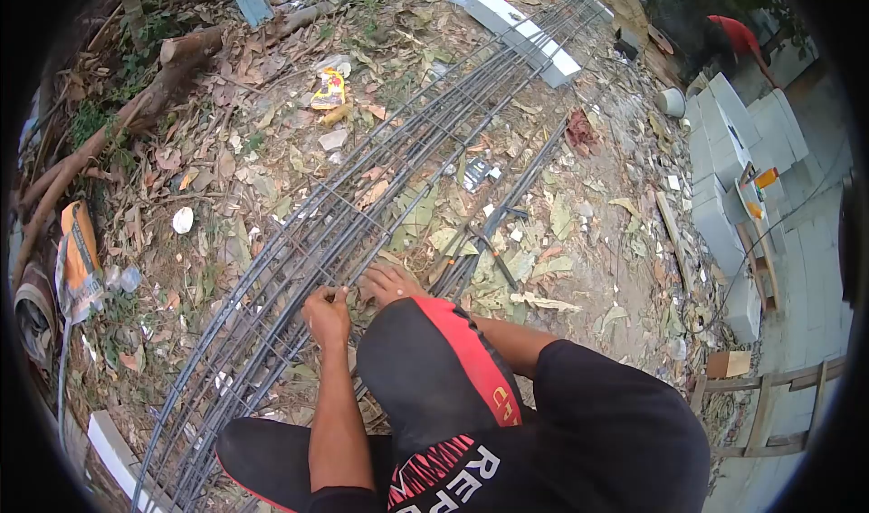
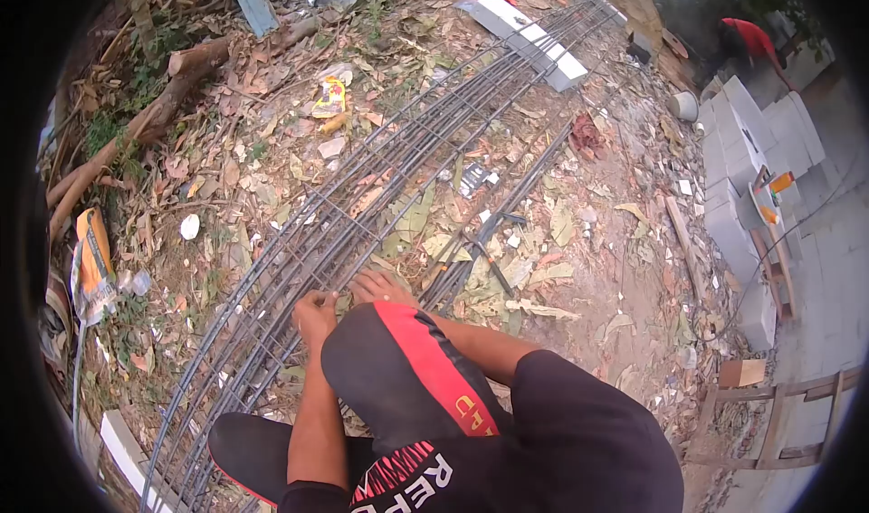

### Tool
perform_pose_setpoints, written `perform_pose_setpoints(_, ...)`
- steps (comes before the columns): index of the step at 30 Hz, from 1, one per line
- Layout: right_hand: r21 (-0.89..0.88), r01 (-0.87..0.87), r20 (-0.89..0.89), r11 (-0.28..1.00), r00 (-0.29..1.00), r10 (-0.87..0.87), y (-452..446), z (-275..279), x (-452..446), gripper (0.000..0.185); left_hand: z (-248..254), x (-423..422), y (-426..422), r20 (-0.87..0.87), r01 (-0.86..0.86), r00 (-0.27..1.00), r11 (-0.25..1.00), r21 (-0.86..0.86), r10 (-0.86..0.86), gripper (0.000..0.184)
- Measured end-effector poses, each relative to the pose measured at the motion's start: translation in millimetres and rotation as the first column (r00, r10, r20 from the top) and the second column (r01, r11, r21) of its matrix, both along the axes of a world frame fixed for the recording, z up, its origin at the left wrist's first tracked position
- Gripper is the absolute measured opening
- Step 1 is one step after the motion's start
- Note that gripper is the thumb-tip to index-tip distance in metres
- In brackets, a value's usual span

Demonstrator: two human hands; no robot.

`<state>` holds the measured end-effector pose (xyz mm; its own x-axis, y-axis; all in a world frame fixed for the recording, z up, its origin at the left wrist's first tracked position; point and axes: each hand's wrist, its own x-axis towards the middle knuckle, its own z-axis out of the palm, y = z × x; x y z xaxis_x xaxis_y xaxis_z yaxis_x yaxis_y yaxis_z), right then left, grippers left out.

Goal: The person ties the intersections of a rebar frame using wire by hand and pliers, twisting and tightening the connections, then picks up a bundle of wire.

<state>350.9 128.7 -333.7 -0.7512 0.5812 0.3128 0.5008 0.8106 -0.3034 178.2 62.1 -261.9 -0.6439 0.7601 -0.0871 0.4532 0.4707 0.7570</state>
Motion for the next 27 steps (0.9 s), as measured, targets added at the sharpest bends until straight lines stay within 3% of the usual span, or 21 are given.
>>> perform_pose_setpoints(2, 0.086, 0.015, -0.07, 0.996, 0.998, -0.009, 0.0, 7.1, -2.9, 0.041, 1.0, -0.9, 2.1, 0.012, 0.005, 1.0, 1.0, -0.007, -0.005, 0.021)
perform_pose_setpoints(5, 0.021, 0.075, 0.133, 0.997, 0.988, -0.077, -1.5, 8.7, -12.1, 0.042, 4.6, 0.9, -0.6, 0.017, -0.007, 1.0, 1.0, -0.01, 0.007, 0.021)
perform_pose_setpoints(8, -0.024, 0.105, 0.193, 0.994, 0.976, -0.098, -2.4, 6.3, -15.6, 0.039, -0.1, -1.2, -0.2, 0.014, 0.003, 1.0, 1.0, 0.008, -0.003, 0.021)
perform_pose_setpoints(10, 0.115, 0.009, 0.03, 0.993, 0.999, -0.013, -2.0, -4.8, -6.2, 0.037, 0.6, -2.6, 0.7, 0.028, 0.015, 0.999, 1.0, 0.012, -0.015, 0.021)
perform_pose_setpoints(11, 0.107, 0.012, 0.031, 0.994, 0.999, -0.016, -4.5, -11.4, -1.1, 0.037, -0.1, -2.8, 0.6, 0.028, 0.012, 1.0, 1.0, 0.007, -0.013, 0.022)
perform_pose_setpoints(13, -0.05, 0.01, 0.111, 0.999, 0.994, -0.005, -17.2, -10.0, 10.7, 0.036, 2.0, -1.0, -0.1, 0.039, 0.019, 0.999, 1.0, -0.01, -0.018, 0.022)
perform_pose_setpoints(14, -0.229, 0.02, 0.182, 0.973, 0.983, 0.023, -25.0, -8.5, 18.8, 0.035, 3.6, -2.5, 1.0, 0.072, 0.007, 0.997, 0.999, -0.039, -0.004, 0.022)
perform_pose_setpoints(16, -0.519, 0.073, 0.249, 0.852, 0.966, 0.069, -40.9, -4.2, 36.4, 0.034, -2.3, -5.2, 3.6, 0.097, -0.025, 0.995, 0.999, -0.045, 0.029, 0.024)
perform_pose_setpoints(18, -0.688, 0.124, 0.248, 0.715, 0.966, 0.072, -50.1, 5.1, 49.2, 0.033, -3.7, -3.2, 2.4, 0.097, 0.003, 0.995, 0.999, -0.046, 0.002, 0.023)
perform_pose_setpoints(20, -0.773, 0.155, 0.223, 0.615, 0.974, 0.035, -50.4, 15.0, 53.7, 0.031, -8.3, -3.2, -2.9, 0.111, 0.019, 0.994, 1.0, 0.025, -0.022, 0.022)
perform_pose_setpoints(24, -0.879, 0.183, 0.187, 0.44, 0.982, -0.034, -31.6, 18.0, 38.7, 0.029, 4.4, -2.9, 1.1, 0.067, -0.016, 0.998, 0.999, -0.05, 0.02, 0.022)
perform_pose_setpoints(27, -0.947, 0.184, 0.166, 0.264, 0.982, -0.09, -29.7, 15.2, 44.2, 0.028, 4.3, -3.5, -0.4, 0.134, -0.039, 0.99, 0.995, -0.09, 0.05, 0.022)
